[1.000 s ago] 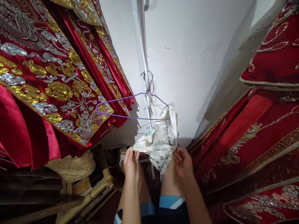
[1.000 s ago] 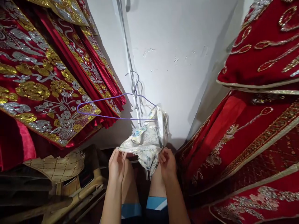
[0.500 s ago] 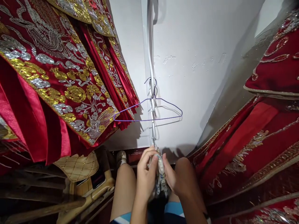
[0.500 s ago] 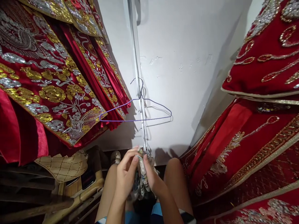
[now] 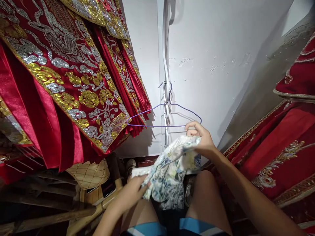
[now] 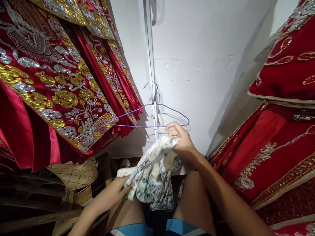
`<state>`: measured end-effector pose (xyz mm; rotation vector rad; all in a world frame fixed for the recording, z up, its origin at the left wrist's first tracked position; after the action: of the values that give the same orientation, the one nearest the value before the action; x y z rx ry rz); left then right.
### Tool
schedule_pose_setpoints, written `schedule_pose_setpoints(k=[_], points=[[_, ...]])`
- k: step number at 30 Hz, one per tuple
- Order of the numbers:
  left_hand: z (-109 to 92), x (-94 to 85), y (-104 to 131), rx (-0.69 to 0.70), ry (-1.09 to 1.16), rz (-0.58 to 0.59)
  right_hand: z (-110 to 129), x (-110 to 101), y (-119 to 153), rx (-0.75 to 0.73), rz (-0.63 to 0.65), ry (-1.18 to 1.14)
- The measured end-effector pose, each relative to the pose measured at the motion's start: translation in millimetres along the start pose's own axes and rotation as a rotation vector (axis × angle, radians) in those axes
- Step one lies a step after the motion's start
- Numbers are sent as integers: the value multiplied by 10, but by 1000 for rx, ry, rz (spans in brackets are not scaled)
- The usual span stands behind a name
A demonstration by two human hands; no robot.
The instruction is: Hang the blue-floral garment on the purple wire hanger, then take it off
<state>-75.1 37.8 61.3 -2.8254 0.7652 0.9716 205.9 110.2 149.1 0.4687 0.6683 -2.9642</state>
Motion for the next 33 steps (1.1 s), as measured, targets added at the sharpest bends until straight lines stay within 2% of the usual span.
schedule_pose_setpoints(k=[2,5,8,11,14,17,19,21,23,26,28,33], points=[[-41,-230,-21,-3,-102,-71,-173,-4,-176,-22,-7,19],[-169,-503,-73,14,-278,-137,-467,54,-438,22,-24,118],[-275,-645,-135,33,-466,-127,-685,91,-606,39,-11,159],[-321,-735,-182,29,-588,-140,-783,15,-603,3,14,213],[-393,-849,-219,65,-598,-234,-737,-218,-465,-24,-131,364],[-508,-1029,-278,110,-549,-365,-548,-432,-311,-45,-273,488],[-578,-1176,-359,139,-506,-428,-385,-504,-243,-63,-316,513],[-584,-1313,-487,103,-459,-440,-233,-515,-204,-84,-326,528],[-526,-1394,-644,16,-416,-398,-123,-491,-177,-108,-327,557],[-424,-1365,-853,-65,-406,-289,-88,-451,-148,-112,-322,580],[-404,-1316,-933,-75,-455,-295,-141,-437,-140,-86,-298,581],[-530,-1335,-1001,-34,-597,-562,-274,-437,-143,-24,-256,560]])
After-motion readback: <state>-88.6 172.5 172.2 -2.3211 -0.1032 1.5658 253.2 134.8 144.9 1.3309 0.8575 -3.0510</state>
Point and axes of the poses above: each hand's wrist, its own y-axis away from the middle knuckle, its own x-axis out of the palm, z = x × y, the point moved 4 cm from there along -y, towards the middle knuckle, and after that the axes turned 9 degrees about y, right-handed, at the moved point
